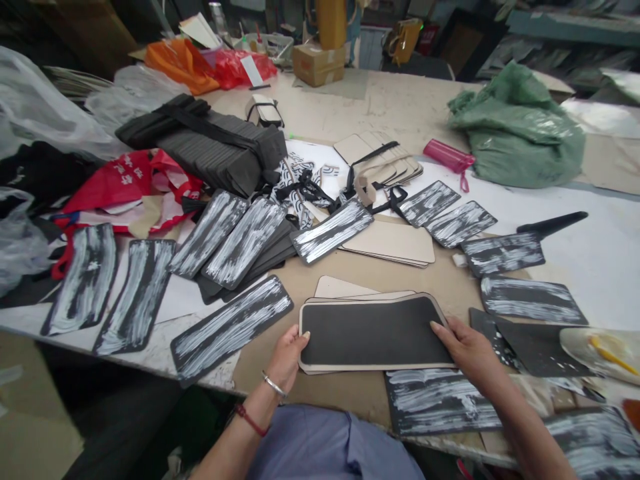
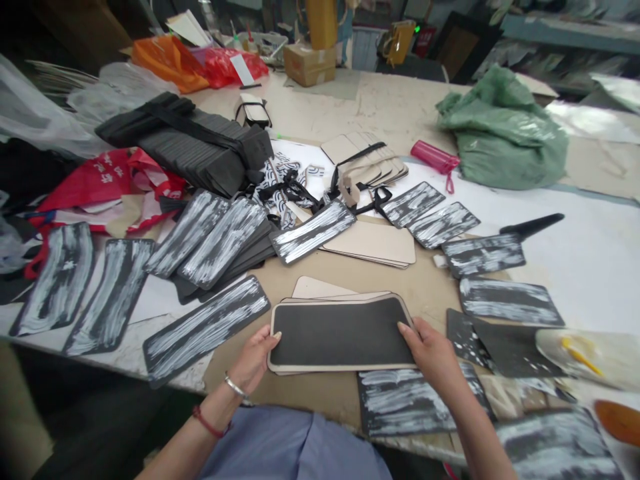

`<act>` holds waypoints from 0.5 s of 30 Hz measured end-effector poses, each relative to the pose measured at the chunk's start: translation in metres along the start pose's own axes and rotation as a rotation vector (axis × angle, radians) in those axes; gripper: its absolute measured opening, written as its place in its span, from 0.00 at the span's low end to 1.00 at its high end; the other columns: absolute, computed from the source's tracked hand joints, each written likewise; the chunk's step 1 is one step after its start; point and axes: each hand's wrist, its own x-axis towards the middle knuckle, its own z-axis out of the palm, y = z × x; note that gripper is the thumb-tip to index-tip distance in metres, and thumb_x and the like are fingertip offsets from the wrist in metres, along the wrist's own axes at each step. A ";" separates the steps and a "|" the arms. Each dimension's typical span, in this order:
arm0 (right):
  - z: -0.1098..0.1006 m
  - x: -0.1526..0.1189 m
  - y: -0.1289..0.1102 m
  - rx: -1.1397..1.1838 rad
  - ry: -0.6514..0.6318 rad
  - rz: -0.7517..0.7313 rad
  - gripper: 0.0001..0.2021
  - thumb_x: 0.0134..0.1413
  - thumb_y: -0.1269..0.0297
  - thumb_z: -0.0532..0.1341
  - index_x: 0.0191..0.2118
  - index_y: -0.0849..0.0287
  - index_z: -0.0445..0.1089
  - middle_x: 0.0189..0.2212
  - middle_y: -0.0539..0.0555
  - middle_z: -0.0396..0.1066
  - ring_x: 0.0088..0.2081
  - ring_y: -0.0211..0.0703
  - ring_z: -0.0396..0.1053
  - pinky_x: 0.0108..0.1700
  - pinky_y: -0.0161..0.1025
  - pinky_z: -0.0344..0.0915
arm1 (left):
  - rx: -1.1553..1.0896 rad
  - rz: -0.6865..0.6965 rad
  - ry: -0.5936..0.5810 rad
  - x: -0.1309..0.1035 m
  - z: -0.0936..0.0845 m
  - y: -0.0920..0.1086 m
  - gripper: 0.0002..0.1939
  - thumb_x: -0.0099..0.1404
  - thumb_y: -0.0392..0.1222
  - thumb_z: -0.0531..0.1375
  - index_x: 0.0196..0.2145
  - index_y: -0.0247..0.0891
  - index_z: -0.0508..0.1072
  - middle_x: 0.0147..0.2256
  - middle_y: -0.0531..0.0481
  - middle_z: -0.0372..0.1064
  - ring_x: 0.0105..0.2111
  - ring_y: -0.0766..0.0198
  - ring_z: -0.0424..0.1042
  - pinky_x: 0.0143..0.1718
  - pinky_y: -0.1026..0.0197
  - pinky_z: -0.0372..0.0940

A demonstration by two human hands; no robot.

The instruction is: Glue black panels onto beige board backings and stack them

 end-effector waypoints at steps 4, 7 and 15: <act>-0.011 -0.006 -0.012 -0.029 -0.034 -0.013 0.17 0.41 0.46 0.51 0.22 0.56 0.63 0.19 0.52 0.68 0.24 0.45 0.66 0.26 0.37 0.60 | 0.015 0.036 0.006 0.002 -0.002 -0.008 0.17 0.46 0.42 0.63 0.35 0.33 0.69 0.32 0.47 0.73 0.37 0.58 0.70 0.39 0.58 0.63; -0.018 -0.012 -0.021 -0.072 -0.003 -0.046 0.18 0.42 0.46 0.51 0.23 0.56 0.63 0.20 0.52 0.69 0.25 0.45 0.67 0.28 0.37 0.60 | 0.027 0.072 0.001 0.003 -0.002 -0.011 0.17 0.47 0.42 0.62 0.36 0.33 0.69 0.32 0.47 0.73 0.37 0.58 0.70 0.39 0.58 0.63; -0.029 -0.039 -0.047 -0.258 0.187 -0.174 0.19 0.46 0.45 0.49 0.24 0.54 0.64 0.19 0.51 0.68 0.23 0.43 0.67 0.25 0.34 0.58 | 0.080 0.114 0.007 0.004 -0.002 -0.018 0.16 0.48 0.44 0.61 0.35 0.33 0.69 0.33 0.46 0.72 0.37 0.58 0.69 0.41 0.58 0.61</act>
